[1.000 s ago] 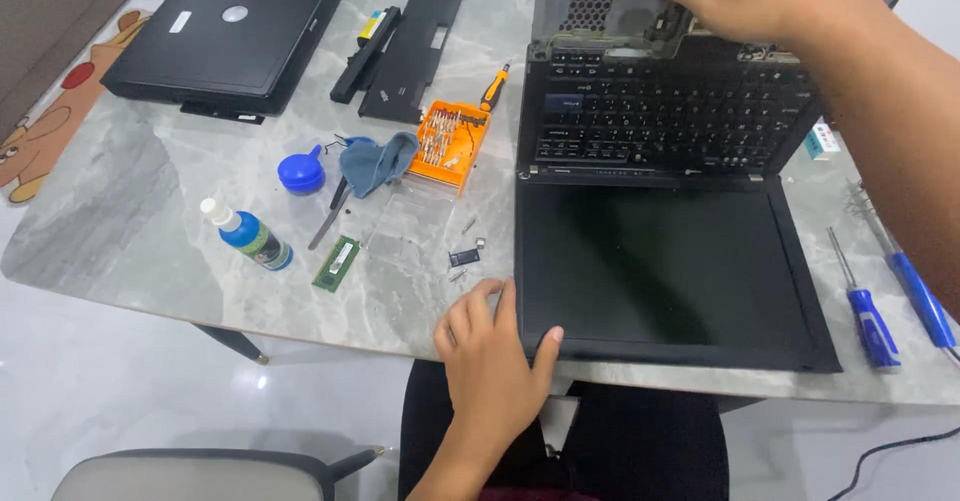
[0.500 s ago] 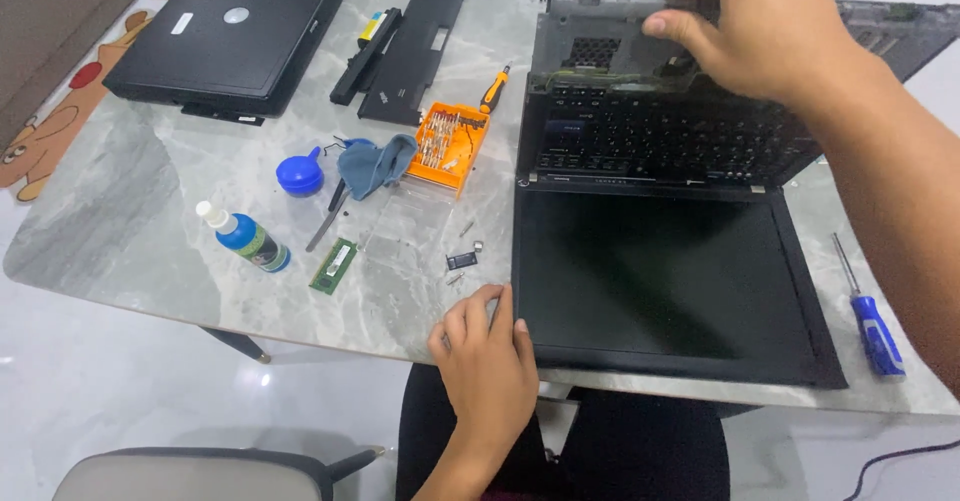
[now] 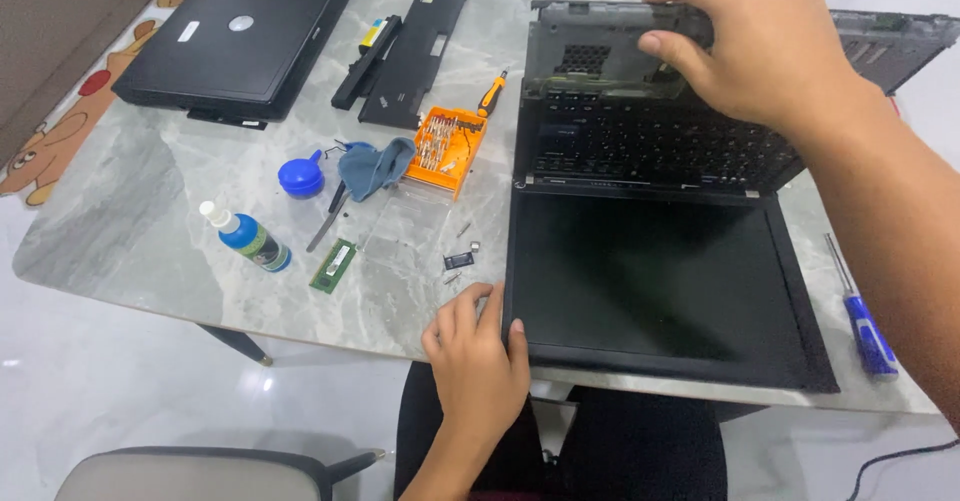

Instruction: Reattaching a laptop screen assembly to the main body by aligning hinges and fastening screws with a screwdriver.

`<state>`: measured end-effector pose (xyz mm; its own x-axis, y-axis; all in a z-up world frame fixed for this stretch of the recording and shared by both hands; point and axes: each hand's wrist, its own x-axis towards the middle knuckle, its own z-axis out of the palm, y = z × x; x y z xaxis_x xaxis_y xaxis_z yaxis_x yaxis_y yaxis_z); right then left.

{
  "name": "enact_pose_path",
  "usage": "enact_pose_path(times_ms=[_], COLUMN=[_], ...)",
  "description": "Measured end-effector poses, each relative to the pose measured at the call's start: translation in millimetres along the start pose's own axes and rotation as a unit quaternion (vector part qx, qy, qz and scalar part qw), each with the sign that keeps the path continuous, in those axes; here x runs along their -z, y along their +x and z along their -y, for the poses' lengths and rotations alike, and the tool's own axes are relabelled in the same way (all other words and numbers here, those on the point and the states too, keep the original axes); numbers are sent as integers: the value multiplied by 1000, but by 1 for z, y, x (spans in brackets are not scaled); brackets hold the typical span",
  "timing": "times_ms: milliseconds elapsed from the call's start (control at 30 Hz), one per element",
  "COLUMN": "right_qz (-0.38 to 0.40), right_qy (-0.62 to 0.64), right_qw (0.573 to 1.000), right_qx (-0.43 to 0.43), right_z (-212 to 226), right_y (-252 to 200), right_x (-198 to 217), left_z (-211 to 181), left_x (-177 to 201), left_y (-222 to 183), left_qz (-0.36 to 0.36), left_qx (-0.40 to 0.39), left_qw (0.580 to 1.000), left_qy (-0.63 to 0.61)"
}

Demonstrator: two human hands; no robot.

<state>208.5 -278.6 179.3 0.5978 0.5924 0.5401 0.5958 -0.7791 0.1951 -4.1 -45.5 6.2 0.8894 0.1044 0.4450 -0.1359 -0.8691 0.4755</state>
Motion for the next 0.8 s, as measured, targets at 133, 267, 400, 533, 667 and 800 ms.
enact_pose_path(times_ms=[133, 267, 400, 533, 667, 800], right_qz=[28, 34, 30, -10, -173, -148], right_qy=[-9, -4, -13, -7, -72, 139], right_qw=[999, 999, 999, 1000, 977, 939], right_qx=[-23, -32, -27, -8, 105, 276], right_z=[-7, -12, -18, -15, 13, 100], right_y=[8, 11, 10, 6, -13, -17], right_x=[-5, -5, -6, -5, -4, -10], left_z=[2, 4, 8, 14, 21, 24], left_x=[4, 5, 9, 21, 32, 4], left_y=[1, 4, 10, 33, 106, 194], left_qz=[32, 60, 90, 96, 58, 19], left_qx=[14, 31, 44, 40, -12, -122], left_qw=[999, 996, 992, 974, 957, 907], left_qy=[-26, -51, -78, -200, -284, -402])
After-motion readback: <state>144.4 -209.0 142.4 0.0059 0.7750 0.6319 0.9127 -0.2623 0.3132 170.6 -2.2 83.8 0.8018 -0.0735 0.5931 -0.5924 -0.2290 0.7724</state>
